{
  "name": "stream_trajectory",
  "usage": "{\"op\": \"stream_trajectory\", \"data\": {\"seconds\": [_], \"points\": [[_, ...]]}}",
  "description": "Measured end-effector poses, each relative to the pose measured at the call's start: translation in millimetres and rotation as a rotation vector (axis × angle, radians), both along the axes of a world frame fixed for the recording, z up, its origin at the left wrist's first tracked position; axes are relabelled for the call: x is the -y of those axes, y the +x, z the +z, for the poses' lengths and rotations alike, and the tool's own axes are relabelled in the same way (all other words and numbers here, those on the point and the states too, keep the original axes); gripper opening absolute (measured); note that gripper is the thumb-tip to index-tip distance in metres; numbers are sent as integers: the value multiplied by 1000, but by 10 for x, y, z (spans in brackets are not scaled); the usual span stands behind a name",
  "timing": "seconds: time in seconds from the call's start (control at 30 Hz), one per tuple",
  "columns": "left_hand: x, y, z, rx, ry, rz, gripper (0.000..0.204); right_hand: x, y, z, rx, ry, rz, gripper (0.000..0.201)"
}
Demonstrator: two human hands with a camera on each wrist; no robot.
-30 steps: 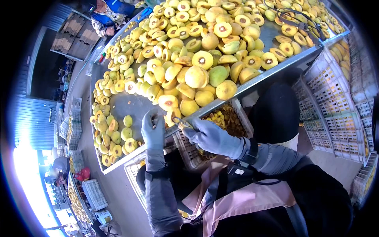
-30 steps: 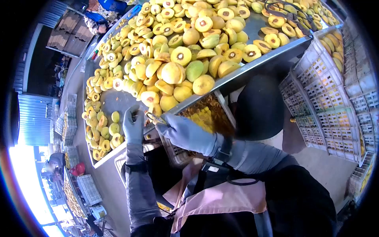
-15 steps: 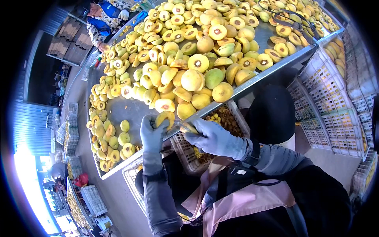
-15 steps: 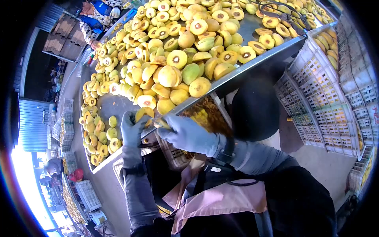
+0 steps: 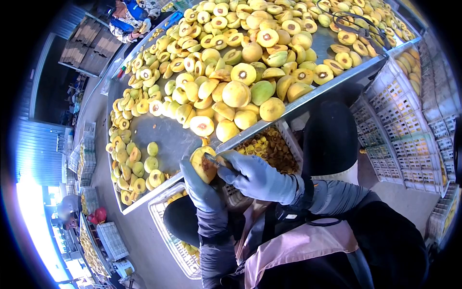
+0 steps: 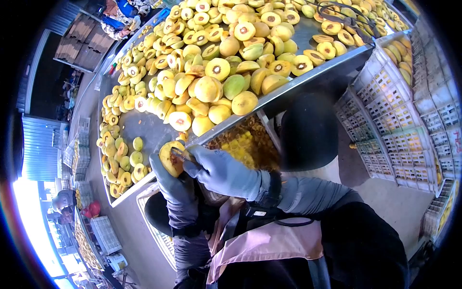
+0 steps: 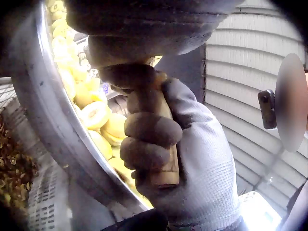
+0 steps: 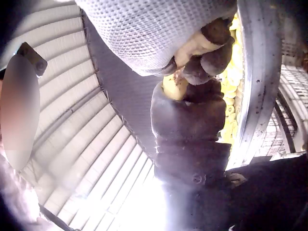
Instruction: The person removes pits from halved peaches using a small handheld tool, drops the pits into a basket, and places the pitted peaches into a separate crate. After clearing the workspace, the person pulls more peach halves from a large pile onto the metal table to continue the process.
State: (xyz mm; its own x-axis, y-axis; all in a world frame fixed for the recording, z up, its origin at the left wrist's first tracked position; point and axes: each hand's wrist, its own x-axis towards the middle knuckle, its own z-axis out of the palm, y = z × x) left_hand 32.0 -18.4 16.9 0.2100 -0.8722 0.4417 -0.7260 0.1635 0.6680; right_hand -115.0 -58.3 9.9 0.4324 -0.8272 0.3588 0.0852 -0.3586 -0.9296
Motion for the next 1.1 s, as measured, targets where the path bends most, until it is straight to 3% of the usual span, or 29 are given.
{"op": "stream_trajectory", "data": {"seconds": [0.03, 0.1, 0.23, 0.3, 0.43, 0.5, 0.53, 0.6, 0.63, 0.7, 0.73, 0.8, 0.83, 0.97, 1.03, 1.07, 1.1], "points": [[1, 1, -44, 0, 1, -4, 37, 3, -4, 2, -18, 10, -2, 22], [24, -24, -100, -882, 67, -22, 36, -14, 8, -45, -15, 0, -19, 22], [64, -210, 26, -744, 59, 78, 37, -21, -13, -111, 14, -130, -75, 23], [68, -190, 26, -505, 33, 54, 33, -4, -31, -118, 5, -188, -91, 23], [72, -228, 142, -556, 52, 27, 31, 14, -43, -164, -47, -316, -104, 24], [65, -200, 176, -342, 125, 73, 47, 10, -74, -136, -60, -375, -148, 25], [60, -180, 161, -342, 128, 73, 47, 7, -87, -128, -73, -438, -189, 25], [51, -126, 123, -700, 181, 7, 46, 7, -96, -194, -140, -505, -188, 25], [51, -83, 139, -700, 182, 7, 46, 7, -109, -215, -208, -575, -187, 26], [55, 14, 180, -285, 269, -111, 47, -10, -163, -186, -234, -595, -168, 25], [59, 31, 186, -286, 271, -109, 47, -19, -178, -171, -259, -618, -148, 24], [69, 62, 202, -547, 471, -126, 53, -33, -153, -230, -262, -556, -102, 24], [84, 112, 166, -995, 575, -112, 55, -34, -145, -245, -267, -499, -61, 24], [65, -70, 133, -1107, 375, 3, 51, -85, -170, -146, -308, -327, -38, 22], [15, -198, 125, -779, 188, 85, 48, -113, -175, -144, -352, -530, -104, 21], [-14, -187, 93, -780, 190, 92, 48, -117, -160, -155, -351, -528, -97, 21], [-24, -163, 34, -771, 167, 100, 49, -93, -133, -173, -279, -381, 3, 20]]}}
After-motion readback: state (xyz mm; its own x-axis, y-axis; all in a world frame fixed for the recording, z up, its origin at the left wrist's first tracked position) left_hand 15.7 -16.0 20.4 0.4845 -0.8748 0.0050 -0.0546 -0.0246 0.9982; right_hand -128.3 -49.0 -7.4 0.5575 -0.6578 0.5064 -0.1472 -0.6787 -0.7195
